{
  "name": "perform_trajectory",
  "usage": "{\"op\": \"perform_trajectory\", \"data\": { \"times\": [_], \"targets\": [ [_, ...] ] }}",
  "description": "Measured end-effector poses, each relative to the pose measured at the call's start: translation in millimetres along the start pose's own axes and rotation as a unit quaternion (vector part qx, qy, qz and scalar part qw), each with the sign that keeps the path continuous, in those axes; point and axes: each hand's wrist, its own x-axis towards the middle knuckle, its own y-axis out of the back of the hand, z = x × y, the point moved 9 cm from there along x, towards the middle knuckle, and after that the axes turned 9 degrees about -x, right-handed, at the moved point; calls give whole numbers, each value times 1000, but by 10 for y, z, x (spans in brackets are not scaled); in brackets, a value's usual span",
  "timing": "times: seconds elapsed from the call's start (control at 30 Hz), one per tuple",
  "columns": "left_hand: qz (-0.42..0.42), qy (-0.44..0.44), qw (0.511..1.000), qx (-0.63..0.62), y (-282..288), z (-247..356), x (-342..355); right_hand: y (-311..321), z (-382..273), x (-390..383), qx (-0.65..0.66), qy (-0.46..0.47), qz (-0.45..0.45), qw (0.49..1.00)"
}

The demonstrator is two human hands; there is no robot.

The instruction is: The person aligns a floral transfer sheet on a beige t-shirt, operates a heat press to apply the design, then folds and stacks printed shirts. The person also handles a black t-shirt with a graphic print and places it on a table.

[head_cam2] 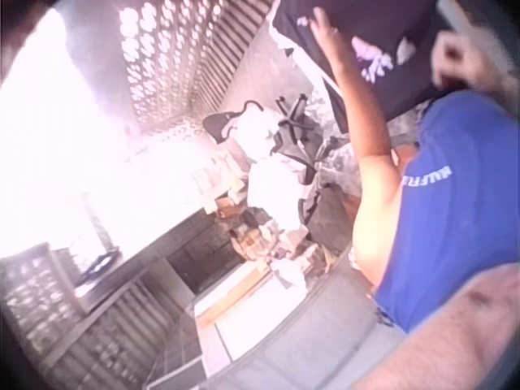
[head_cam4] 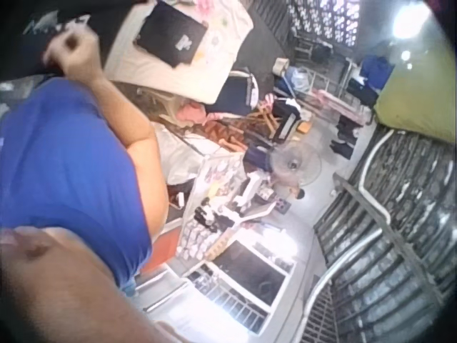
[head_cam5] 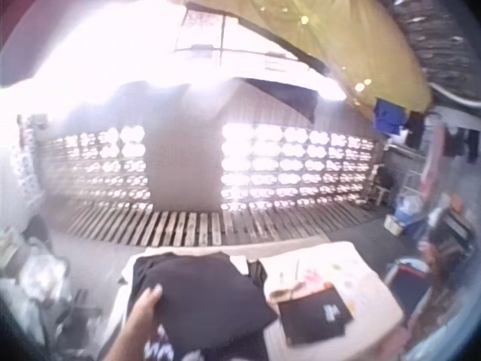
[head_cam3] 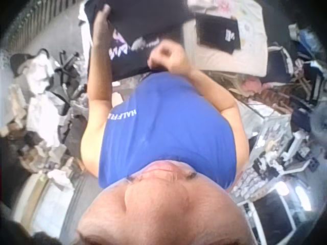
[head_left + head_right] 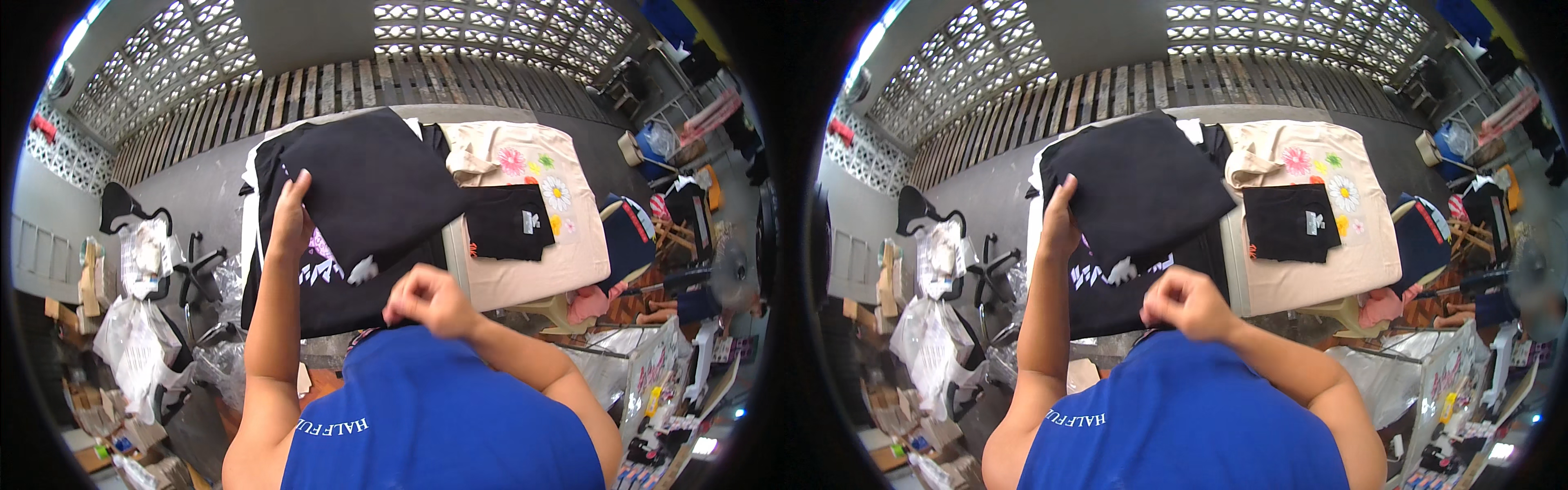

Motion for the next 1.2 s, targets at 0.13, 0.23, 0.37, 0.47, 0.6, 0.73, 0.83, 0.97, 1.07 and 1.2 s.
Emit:
{"op": "perform_trajectory", "data": {
  "times": [0.13, 0.23, 0.37, 0.47, 0.6, 0.73, 0.83, 0.97, 1.07, 1.2],
  "targets": [
    [153, 73, 875, 454, 1640, -487, 43, -45, 550, -58, -282, -54, -70, 955],
    [140, 1, 743, 654, 1961, -841, 191, 328, 1108, 107, -375, -135, -31, 917],
    [182, -157, 659, 713, 1400, -514, 214, 621, 1313, 482, -445, -87, 28, 891],
    [64, -360, 661, 655, 656, -125, -273, 808, 955, 762, -408, -10, 135, 903],
    [-331, -62, 820, 462, -16, -338, -1162, 1744, 909, 634, -148, -10, 305, 941],
    [-284, 227, 914, 181, 478, -864, -1653, 1860, 1102, 351, -42, -107, 257, 959],
    [-73, 32, 836, 544, 908, -961, -1345, 1495, 1641, 230, -166, -213, 134, 954],
    [-27, 18, 718, 696, 1106, -1365, -1203, 904, 1903, 279, -324, -273, 48, 904],
    [-112, 87, 705, 695, 972, -1594, -1245, 646, 1776, 372, -664, -98, -64, 739],
    [-55, -86, 684, 722, 689, -1359, -1396, 703, 1966, 201, -531, -244, -165, 795]
  ]
}}
